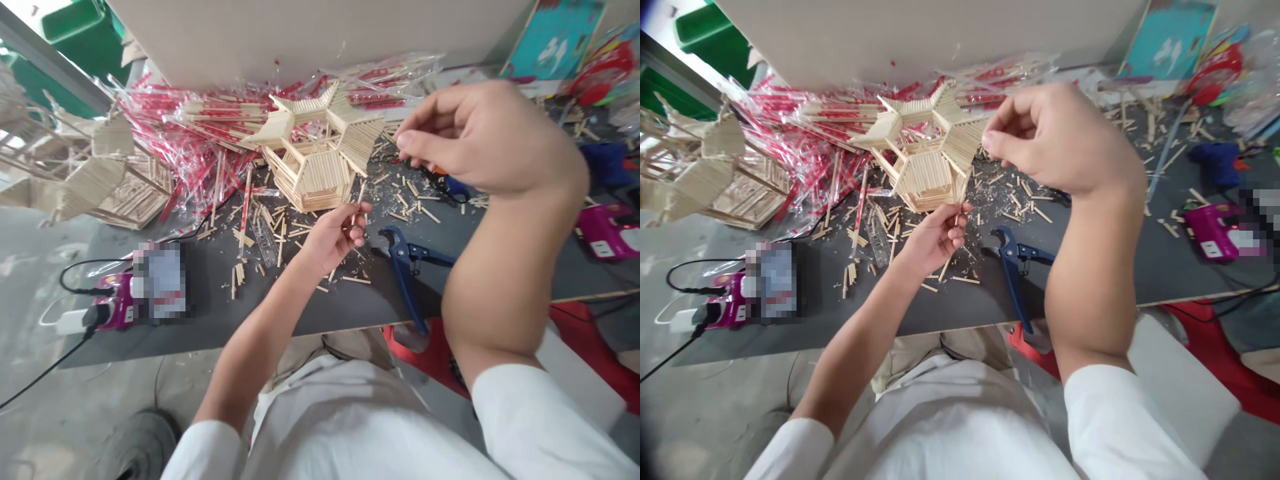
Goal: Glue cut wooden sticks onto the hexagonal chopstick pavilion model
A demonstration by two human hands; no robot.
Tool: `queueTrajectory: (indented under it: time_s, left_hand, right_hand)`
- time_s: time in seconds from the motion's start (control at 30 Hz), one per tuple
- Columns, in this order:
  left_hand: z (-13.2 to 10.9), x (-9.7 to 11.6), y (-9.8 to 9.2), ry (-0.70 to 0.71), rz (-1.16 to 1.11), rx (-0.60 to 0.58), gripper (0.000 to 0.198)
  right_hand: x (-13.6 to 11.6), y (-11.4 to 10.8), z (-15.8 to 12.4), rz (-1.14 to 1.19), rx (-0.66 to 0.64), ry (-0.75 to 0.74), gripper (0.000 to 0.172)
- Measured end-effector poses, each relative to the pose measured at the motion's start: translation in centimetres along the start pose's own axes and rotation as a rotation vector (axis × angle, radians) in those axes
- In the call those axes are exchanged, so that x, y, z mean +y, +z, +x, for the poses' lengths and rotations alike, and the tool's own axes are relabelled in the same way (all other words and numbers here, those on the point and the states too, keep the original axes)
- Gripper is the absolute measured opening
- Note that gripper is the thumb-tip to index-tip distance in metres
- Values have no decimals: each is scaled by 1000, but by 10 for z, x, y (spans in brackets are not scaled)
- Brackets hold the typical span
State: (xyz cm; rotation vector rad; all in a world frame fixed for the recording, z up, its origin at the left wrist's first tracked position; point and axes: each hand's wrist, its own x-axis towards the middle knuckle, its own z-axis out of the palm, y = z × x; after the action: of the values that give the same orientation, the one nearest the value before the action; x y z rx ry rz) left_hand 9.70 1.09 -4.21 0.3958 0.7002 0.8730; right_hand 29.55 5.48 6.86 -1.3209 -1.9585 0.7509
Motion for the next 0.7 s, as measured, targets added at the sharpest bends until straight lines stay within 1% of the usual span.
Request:
queueTrajectory:
  time_s: [0.07, 0.13, 0.17, 0.23, 0.27, 0.3, 0.33, 0.4, 0.43, 0.5, 0.57, 0.63, 0.7]
  left_hand:
    - [-9, -1, -13, 55, 223, 13, 16]
    - [-22, 1, -31, 131, 452, 35, 19]
    - [-28, 3, -40, 191, 579, 65, 22]
    - [-42, 8, -57, 327, 877, 136, 23]
    - [-47, 10, -64, 400, 1023, 157, 22]
    - [-52, 12, -68, 473, 1111, 155, 21]
    - [-55, 14, -71, 519, 1174, 134, 20]
    - [-59, 16, -74, 561, 1247, 68, 24]
    - [-59, 16, -74, 570, 1267, 45, 27]
    - [-57, 17, -74, 591, 1283, 35, 29]
    - [-54, 15, -75, 612, 1256, 53, 25]
    - [-53, 12, -76, 618, 1216, 65, 23]
    - [-52, 9, -77, 642, 1182, 84, 24]
  right_hand:
    - [11, 1, -14, 31, -63, -1, 12]
    - [27, 16, -26, 93, -143, 3, 13]
    - [36, 28, -31, 138, -170, 27, 13]
    - [51, 58, -39, 250, -192, 11, 19]
    - [55, 74, -42, 302, -226, -4, 24]
    - [58, 89, -44, 352, -283, -25, 28]
    - [58, 102, -46, 402, -336, -53, 27]
    - [55, 123, -48, 451, -383, -80, 18]
    - [53, 130, -49, 478, -380, -73, 16]
    - [50, 140, -50, 535, -319, -24, 19]
    - [49, 146, -52, 571, -238, 12, 22]
    - [49, 150, -53, 546, -171, 3, 24]
    - [49, 152, -54, 502, -132, -24, 25]
